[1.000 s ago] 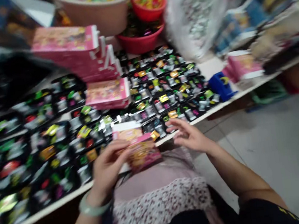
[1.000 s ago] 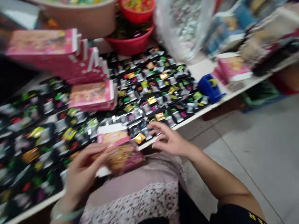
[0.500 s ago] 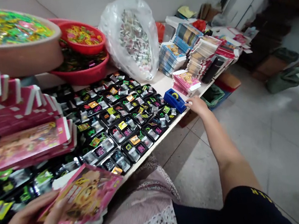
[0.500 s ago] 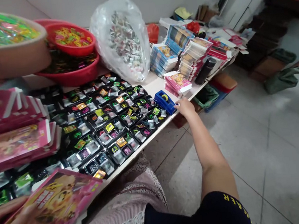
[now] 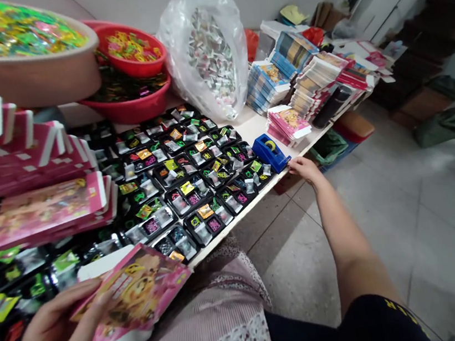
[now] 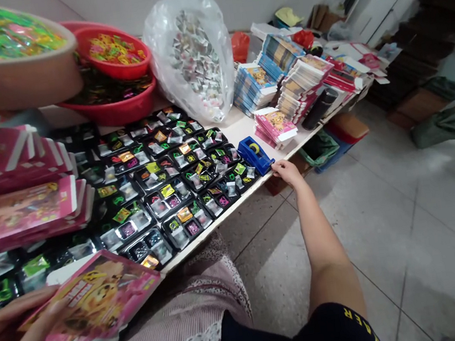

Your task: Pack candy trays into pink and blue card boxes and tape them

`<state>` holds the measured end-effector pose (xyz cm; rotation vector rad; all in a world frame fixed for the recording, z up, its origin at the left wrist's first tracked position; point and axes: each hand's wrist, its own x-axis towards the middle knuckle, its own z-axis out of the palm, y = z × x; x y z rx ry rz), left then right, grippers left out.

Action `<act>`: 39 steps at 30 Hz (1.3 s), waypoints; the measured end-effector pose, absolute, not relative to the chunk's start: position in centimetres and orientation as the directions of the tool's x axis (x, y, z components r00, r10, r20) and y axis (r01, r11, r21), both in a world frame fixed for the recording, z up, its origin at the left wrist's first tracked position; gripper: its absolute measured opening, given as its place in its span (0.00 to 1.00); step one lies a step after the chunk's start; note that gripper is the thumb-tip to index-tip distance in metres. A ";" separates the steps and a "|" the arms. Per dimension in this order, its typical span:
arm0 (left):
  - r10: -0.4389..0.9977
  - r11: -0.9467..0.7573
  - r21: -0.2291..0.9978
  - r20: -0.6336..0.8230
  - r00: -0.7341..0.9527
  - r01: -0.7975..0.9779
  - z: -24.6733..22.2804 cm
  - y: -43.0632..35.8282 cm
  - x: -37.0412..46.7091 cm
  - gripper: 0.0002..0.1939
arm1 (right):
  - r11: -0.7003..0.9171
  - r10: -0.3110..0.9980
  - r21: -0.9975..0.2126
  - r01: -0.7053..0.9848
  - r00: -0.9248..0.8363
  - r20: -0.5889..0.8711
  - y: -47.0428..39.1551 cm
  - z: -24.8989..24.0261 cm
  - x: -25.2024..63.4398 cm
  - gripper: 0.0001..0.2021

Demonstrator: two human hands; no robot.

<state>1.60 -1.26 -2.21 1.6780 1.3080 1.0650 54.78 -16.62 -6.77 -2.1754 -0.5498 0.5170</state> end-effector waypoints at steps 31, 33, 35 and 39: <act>0.802 -0.593 0.761 0.533 0.268 0.262 0.4 -0.8 0.4 0.07 | 0.117 0.985 -0.841 0.528 0.045 0.166 -3.6 -0.5 19.5 0.26; 0.892 -0.452 0.874 0.446 0.077 0.180 0.0 0.1 -0.4 0.06 | 0.182 0.977 -0.847 0.499 0.006 0.213 -3.2 -1.2 19.6 0.19; 0.942 -0.332 0.941 0.335 -0.037 0.071 -0.8 1.0 -1.6 0.09 | 0.197 0.980 -0.917 0.347 -0.073 0.183 -2.8 -1.7 19.5 0.15; 0.954 -0.278 0.960 0.277 -0.116 0.010 -2.9 1.4 -4.1 0.18 | 0.297 0.939 -0.871 0.392 0.045 0.341 -0.1 -1.5 18.7 0.14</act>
